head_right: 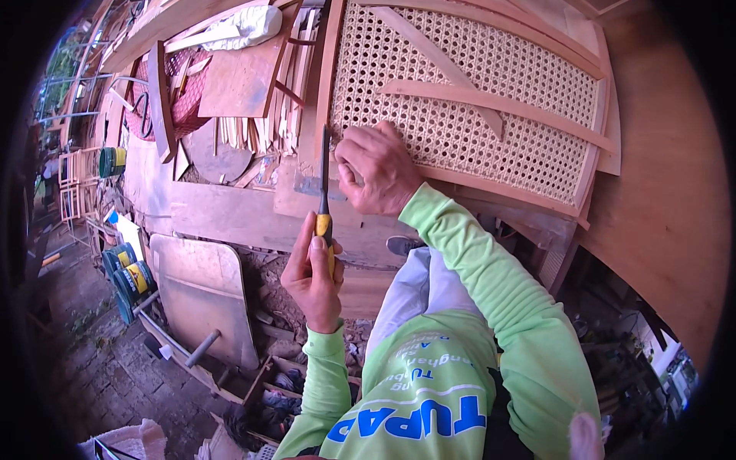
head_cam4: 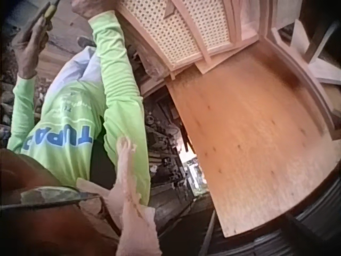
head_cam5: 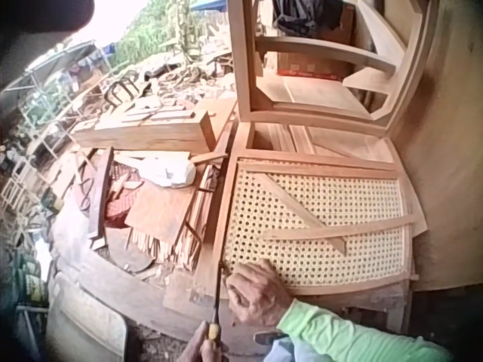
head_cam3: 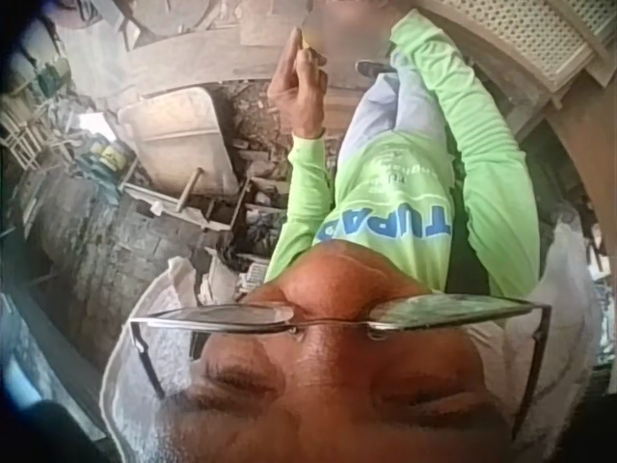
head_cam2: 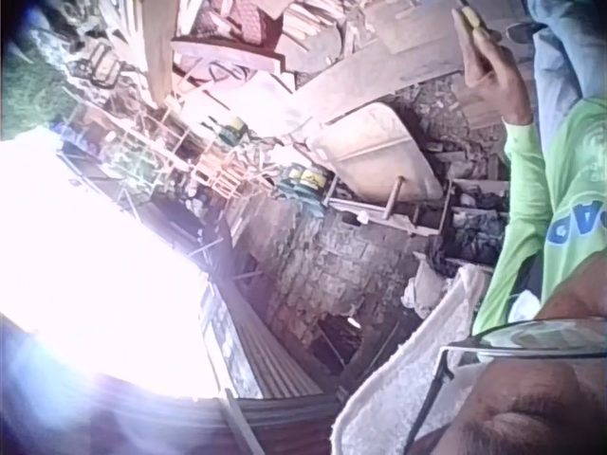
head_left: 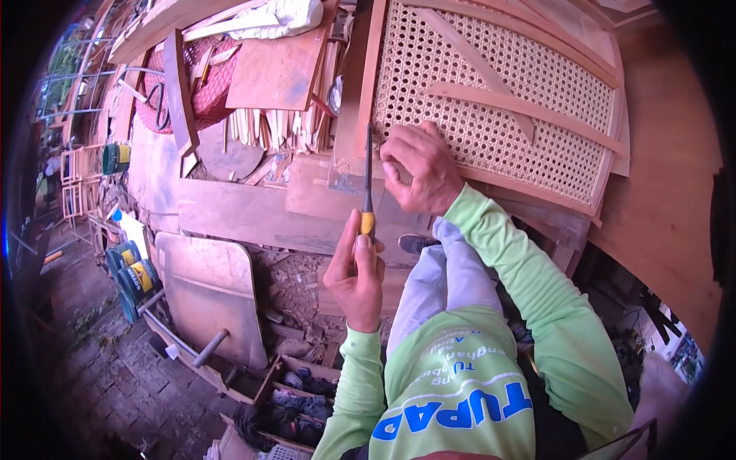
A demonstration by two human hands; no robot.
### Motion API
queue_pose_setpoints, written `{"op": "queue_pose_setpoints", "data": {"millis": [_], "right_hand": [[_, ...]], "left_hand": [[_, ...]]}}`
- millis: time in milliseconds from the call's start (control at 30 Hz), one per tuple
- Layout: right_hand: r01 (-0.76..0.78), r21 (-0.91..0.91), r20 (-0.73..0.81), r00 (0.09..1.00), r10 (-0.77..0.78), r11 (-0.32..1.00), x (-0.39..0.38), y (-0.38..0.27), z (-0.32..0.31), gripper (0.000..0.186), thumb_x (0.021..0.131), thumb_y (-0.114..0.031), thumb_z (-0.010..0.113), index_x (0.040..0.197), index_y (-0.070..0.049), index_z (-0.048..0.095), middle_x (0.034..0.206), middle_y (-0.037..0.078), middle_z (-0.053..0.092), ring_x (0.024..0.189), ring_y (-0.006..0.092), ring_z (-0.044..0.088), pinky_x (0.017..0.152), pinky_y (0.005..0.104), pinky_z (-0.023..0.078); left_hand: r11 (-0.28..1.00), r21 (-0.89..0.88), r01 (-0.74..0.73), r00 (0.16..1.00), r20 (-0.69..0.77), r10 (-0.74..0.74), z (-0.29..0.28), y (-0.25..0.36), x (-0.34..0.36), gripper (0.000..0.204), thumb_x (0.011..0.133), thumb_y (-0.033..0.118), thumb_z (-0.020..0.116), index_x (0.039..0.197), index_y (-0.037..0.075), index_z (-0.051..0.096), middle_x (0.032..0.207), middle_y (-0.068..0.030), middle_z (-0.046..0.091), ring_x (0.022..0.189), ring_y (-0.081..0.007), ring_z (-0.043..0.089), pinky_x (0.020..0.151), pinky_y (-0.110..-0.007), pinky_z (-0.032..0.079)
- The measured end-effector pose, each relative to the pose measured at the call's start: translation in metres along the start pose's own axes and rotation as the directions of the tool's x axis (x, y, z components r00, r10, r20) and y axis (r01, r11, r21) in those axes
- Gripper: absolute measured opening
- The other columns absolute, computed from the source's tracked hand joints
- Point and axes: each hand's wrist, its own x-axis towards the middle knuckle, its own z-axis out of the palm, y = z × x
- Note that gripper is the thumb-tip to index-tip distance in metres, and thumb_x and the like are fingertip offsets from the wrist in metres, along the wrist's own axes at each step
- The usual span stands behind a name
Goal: Trimming excess cane webbing and fitting it into a wooden chair frame.
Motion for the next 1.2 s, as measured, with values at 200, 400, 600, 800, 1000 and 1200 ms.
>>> {"op": "queue_pose_setpoints", "data": {"millis": [200, 400, 600, 800, 1000, 1200], "right_hand": [[0.009, 0.012, -0.018, 1.000, -0.009, 1.000, -0.003, 0.005, 0.006, 0.021, 0.078, -0.001, 0.073, 0.092, -0.009, 0.061, 0.089, 0.006, 0.058, 0.079, 0.0259, 0.060, 0.078, 0.0412, 0.039], [-0.033, -0.003, 0.026, 0.999, 0.033, 0.999, -0.009, -0.004, 0.003, 0.020, 0.078, 0.000, 0.072, 0.091, -0.010, 0.061, 0.087, 0.005, 0.056, 0.080, 0.0252, 0.060, 0.079, 0.0410, 0.040], [-0.006, 0.000, 0.002, 1.000, 0.006, 1.000, -0.002, 0.007, -0.001, 0.020, 0.079, 0.000, 0.072, 0.093, -0.009, 0.061, 0.089, 0.007, 0.057, 0.080, 0.0264, 0.060, 0.077, 0.0424, 0.039], [-0.013, 0.016, 0.011, 1.000, 0.013, 1.000, 0.001, 0.001, -0.005, 0.019, 0.081, -0.002, 0.073, 0.096, -0.008, 0.064, 0.090, 0.008, 0.060, 0.082, 0.0274, 0.063, 0.079, 0.0425, 0.040], [0.003, 0.046, 0.033, 0.999, -0.005, 0.999, 0.002, 0.003, -0.004, 0.014, 0.088, -0.012, 0.077, 0.097, -0.008, 0.066, 0.089, 0.007, 0.062, 0.081, 0.0284, 0.063, 0.081, 0.0432, 0.041], [0.031, -0.028, 0.097, 0.995, -0.029, 0.999, 0.009, -0.008, -0.005, 0.024, 0.085, -0.018, 0.084, 0.099, -0.009, 0.067, 0.089, 0.005, 0.062, 0.080, 0.0268, 0.062, 0.082, 0.0421, 0.041]], "left_hand": [[1.000, 0.020, 0.008, 1.000, 0.013, -0.009, -0.011, -0.002, -0.005, 0.043, 0.117, 0.015, 0.060, 0.158, 0.005, 0.062, 0.093, -0.0019, 0.072, 0.060, 0.0001, 0.048, 0.051, -0.017, 0.034], [0.998, 0.016, 0.061, 0.998, -0.019, -0.061, -0.011, 0.011, -0.018, 0.042, 0.117, 0.016, 0.062, 0.157, 0.005, 0.064, 0.092, -0.0011, 0.072, 0.060, 0.0000, 0.048, 0.052, -0.018, 0.035], [0.999, 0.030, 0.046, 0.998, -0.034, -0.045, 0.002, 0.008, -0.004, 0.042, 0.117, 0.017, 0.061, 0.158, 0.005, 0.063, 0.091, -0.0009, 0.072, 0.060, 0.0005, 0.047, 0.052, -0.018, 0.034], [0.999, 0.028, -0.041, 0.999, 0.003, 0.041, 0.007, 0.005, -0.004, 0.042, 0.118, 0.015, 0.059, 0.159, 0.005, 0.062, 0.094, -0.0017, 0.072, 0.060, 0.0004, 0.045, 0.052, -0.018, 0.035], [0.781, 0.446, -0.438, 0.899, 0.193, 0.394, -0.004, -0.017, -0.001, 0.052, 0.109, -0.002, 0.063, 0.161, 0.002, 0.059, 0.129, -0.0056, 0.076, 0.099, -0.0116, 0.067, 0.091, -0.026, 0.055], [0.995, 0.055, -0.082, 0.988, 0.136, 0.074, -0.019, -0.040, -0.003, 0.051, 0.112, 0.002, 0.060, 0.163, 0.006, 0.058, 0.107, -0.0006, 0.072, 0.077, -0.0020, 0.054, 0.068, -0.019, 0.045]]}}
